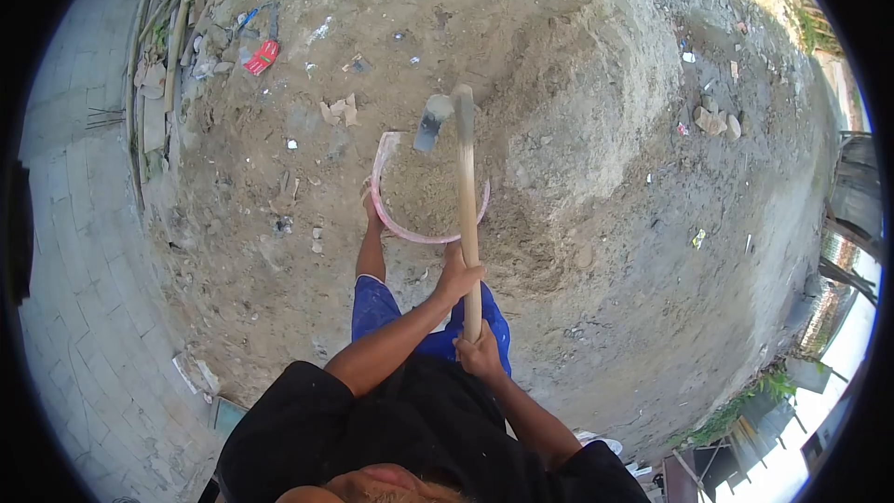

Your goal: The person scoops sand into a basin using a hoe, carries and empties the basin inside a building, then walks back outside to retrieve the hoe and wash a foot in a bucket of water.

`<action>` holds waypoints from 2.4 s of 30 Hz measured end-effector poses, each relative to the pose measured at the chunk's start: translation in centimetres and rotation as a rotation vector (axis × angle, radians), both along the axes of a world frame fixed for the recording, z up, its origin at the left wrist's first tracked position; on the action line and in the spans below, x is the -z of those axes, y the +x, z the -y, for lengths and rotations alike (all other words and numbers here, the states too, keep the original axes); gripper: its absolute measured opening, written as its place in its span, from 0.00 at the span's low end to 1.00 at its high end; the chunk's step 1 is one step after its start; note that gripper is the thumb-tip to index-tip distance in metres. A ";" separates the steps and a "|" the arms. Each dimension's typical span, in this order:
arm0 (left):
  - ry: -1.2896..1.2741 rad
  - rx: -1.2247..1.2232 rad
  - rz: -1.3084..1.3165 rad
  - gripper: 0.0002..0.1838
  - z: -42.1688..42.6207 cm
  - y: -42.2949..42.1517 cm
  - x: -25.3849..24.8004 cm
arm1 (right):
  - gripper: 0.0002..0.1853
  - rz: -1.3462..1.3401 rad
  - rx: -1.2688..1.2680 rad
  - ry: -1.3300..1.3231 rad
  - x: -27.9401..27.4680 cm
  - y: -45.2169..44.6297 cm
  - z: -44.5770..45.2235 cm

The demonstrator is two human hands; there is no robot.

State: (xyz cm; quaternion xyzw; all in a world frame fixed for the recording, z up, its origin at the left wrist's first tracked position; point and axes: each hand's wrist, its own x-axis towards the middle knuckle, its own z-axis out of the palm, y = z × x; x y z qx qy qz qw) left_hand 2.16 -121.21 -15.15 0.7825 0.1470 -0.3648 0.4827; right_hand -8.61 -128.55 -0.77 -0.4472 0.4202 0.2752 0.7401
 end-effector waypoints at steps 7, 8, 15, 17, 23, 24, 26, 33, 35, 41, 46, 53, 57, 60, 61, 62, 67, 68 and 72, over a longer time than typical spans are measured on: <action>-0.182 -0.252 -0.145 0.26 -2.3 -1.3 -5.6 | 0.16 0.020 -0.461 -0.247 -3.3 -1.2 0.7; -0.216 -0.237 -0.160 0.28 -2.7 1.1 -5.6 | 0.17 0.051 -0.453 -0.270 -2.3 0.3 0.7; -0.462 -0.360 -0.131 0.40 -5.6 18.9 -4.1 | 0.14 0.257 -0.406 -0.249 3.9 29.6 5.1; -0.347 -0.380 -0.065 0.39 -7.9 20.2 -0.6 | 0.16 0.248 -0.161 0.149 2.6 37.3 5.7; 0.288 -0.121 -0.039 0.34 -22.3 11.5 18.5 | 0.29 0.440 0.062 0.009 3.7 39.0 1.0; 0.348 -0.117 -0.081 0.32 -24.4 11.2 19.5 | 0.30 0.425 0.067 -0.059 8.1 37.0 1.1; 0.441 -0.127 -0.137 0.30 -27.6 11.0 21.8 | 0.30 0.314 0.000 -0.226 18.5 31.7 0.7; 0.471 -0.230 0.188 0.28 -32.2 10.6 36.2 | 0.32 -0.473 -0.126 -0.484 54.6 11.8 3.9; 0.447 -0.247 0.197 0.27 -32.4 11.7 38.3 | 0.38 -0.555 -0.049 -0.589 58.9 12.3 2.8; 0.383 -0.266 0.170 0.23 -31.2 13.3 42.1 | 0.41 -0.462 0.144 -0.200 64.0 13.8 3.3; 0.396 -0.298 0.107 0.24 -30.9 13.9 41.6 | 0.42 -0.425 0.187 -0.072 64.5 14.4 2.6; 0.130 -0.302 -0.112 0.35 -33.9 13.3 42.5 | 0.43 -0.322 0.081 0.074 59.6 14.1 0.5; 0.183 -0.412 -0.090 0.38 -36.1 7.9 36.3 | 0.40 -0.269 -0.036 -0.021 49.9 15.7 -6.3; 0.140 -0.632 -0.143 0.36 -40.0 1.8 28.4 | 0.40 -0.197 -0.179 0.091 46.0 15.9 -8.2; 0.169 -0.718 -0.143 0.35 -41.2 -0.1 25.2 | 0.39 -0.190 -0.217 0.114 43.8 16.3 -9.6; 0.196 -0.808 -0.147 0.35 -42.2 -2.4 21.7 | 0.39 -0.187 -0.260 0.135 41.3 16.7 -11.1; 0.225 -1.281 -0.137 0.33 -46.9 -13.0 3.8 | 0.38 -0.050 -0.612 -0.035 19.5 19.5 -26.2; 0.217 -1.372 -0.126 0.33 -47.7 -15.2 0.3 | 0.38 0.011 -0.685 -0.063 15.9 19.4 -28.6; 0.074 -1.707 -0.041 0.31 -51.4 -22.2 -15.0 | 0.30 0.209 -0.966 -0.217 -0.2 20.7 -39.7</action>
